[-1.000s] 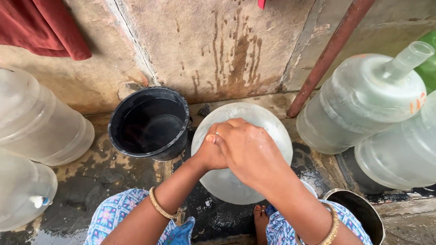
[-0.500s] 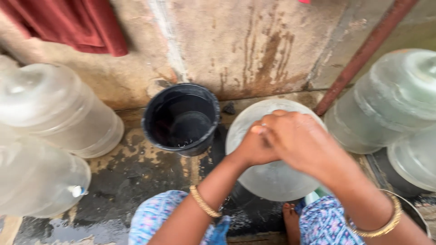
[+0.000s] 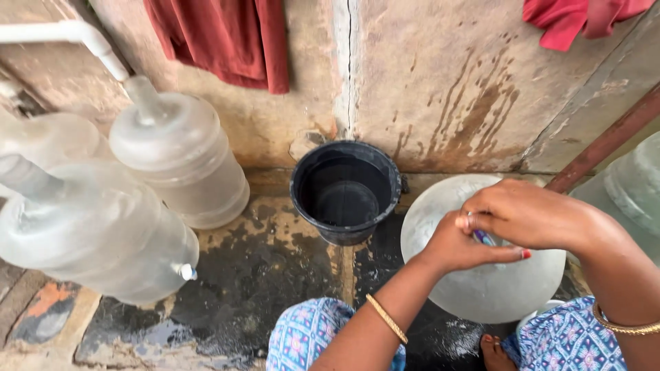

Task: Cleaning numerous large plastic water jugs using a brush, cloth, and water.

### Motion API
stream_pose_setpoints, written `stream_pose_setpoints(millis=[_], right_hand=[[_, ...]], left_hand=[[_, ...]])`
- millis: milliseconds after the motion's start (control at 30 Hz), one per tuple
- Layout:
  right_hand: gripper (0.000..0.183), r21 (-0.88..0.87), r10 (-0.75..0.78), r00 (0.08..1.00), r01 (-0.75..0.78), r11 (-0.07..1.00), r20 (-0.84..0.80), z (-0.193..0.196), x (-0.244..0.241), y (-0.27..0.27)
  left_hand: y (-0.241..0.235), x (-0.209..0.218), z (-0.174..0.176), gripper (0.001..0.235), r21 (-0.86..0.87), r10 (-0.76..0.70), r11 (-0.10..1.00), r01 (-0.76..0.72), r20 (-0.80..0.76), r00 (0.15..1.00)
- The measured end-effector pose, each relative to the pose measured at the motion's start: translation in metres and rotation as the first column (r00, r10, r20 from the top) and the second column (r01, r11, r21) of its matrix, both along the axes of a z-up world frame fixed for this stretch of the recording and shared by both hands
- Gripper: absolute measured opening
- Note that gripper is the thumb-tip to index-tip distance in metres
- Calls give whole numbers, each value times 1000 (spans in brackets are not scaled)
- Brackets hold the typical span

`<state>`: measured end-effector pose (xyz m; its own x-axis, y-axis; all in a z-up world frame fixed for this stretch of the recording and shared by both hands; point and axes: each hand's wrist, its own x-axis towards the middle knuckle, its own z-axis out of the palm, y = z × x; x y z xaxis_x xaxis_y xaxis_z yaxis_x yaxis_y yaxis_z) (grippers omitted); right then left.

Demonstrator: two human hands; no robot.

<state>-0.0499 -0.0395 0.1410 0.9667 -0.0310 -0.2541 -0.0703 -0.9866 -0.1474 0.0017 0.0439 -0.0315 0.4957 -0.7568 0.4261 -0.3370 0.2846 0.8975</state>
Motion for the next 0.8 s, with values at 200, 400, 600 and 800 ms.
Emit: stream_pose_setpoints(millis=[200, 400, 600, 800], right_hand=[[31, -6, 95, 992, -96, 995, -82, 5, 2, 11], [32, -3, 97, 995, -97, 995, -15, -2, -9, 6], [28, 164, 18, 949, -73, 984, 315, -17, -30, -18], [25, 214, -212, 864, 125, 969, 456, -38, -53, -40]], left_hand=[[9, -4, 4, 64, 96, 2, 995, 0, -20, 1000], [11, -4, 6, 70, 29, 10, 1000, -9, -24, 1000], [-7, -3, 13, 61, -113, 35, 993, -35, 0, 999], [-18, -19, 32, 56, -10, 153, 988, -152, 43, 987]])
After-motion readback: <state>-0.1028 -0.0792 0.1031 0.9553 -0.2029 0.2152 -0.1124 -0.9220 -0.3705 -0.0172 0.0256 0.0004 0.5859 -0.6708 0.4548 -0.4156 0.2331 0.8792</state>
